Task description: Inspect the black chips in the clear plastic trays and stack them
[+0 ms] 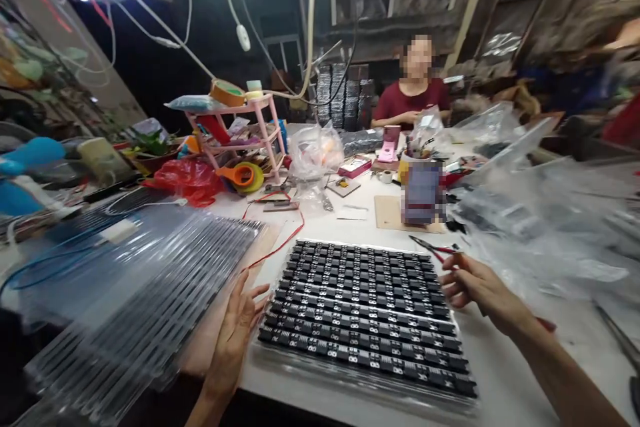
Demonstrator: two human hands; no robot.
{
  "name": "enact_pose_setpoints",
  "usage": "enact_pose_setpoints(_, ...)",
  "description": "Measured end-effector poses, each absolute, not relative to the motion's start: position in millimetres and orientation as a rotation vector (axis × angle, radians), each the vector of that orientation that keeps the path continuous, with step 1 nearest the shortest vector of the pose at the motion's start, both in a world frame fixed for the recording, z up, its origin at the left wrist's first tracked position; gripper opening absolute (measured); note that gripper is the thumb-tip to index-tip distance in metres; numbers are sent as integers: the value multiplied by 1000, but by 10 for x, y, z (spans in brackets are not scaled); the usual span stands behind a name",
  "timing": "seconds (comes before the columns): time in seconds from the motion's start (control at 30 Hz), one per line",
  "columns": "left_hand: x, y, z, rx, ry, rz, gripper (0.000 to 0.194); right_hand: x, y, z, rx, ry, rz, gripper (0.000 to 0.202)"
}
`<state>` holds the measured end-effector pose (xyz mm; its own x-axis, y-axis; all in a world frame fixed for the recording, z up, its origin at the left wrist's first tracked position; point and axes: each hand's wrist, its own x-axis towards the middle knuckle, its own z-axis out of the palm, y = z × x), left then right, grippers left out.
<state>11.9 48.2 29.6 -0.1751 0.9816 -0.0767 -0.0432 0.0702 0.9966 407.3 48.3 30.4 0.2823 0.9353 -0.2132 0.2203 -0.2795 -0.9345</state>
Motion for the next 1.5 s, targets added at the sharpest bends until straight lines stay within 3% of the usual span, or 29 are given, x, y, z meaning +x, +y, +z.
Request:
enact_pose_setpoints(0.1,108,529,226,1062,1377,1309,77,4061,509,293,-1615,-947,1216,21)
enact_pose_setpoints(0.4,160,361,254,1077,1437,1403,71,4059,489,279,-1671,-996,1134,20)
enact_pose_setpoints(0.57,110,462,169,1146,1548,1363,77,4045,489,267,-1767,-1126,1076,24)
enact_pose_setpoints(0.8,101,471,-82,1778,1684,1205,57,4052,539,204,-1826,-1238,944,43)
enact_pose_setpoints(1.2,17,395,-376,2275,1684,980,58,4106,587,151,-1993,-1434,579,38)
enact_pose_setpoints(1.37,39,364,-232,2215,1680,1009,54,4109,582,149,-2003,-1476,494,45)
enact_pose_setpoints(1.5,89,266,224,2073,1580,1125,49,4101,569,159,-1995,-1490,475,50)
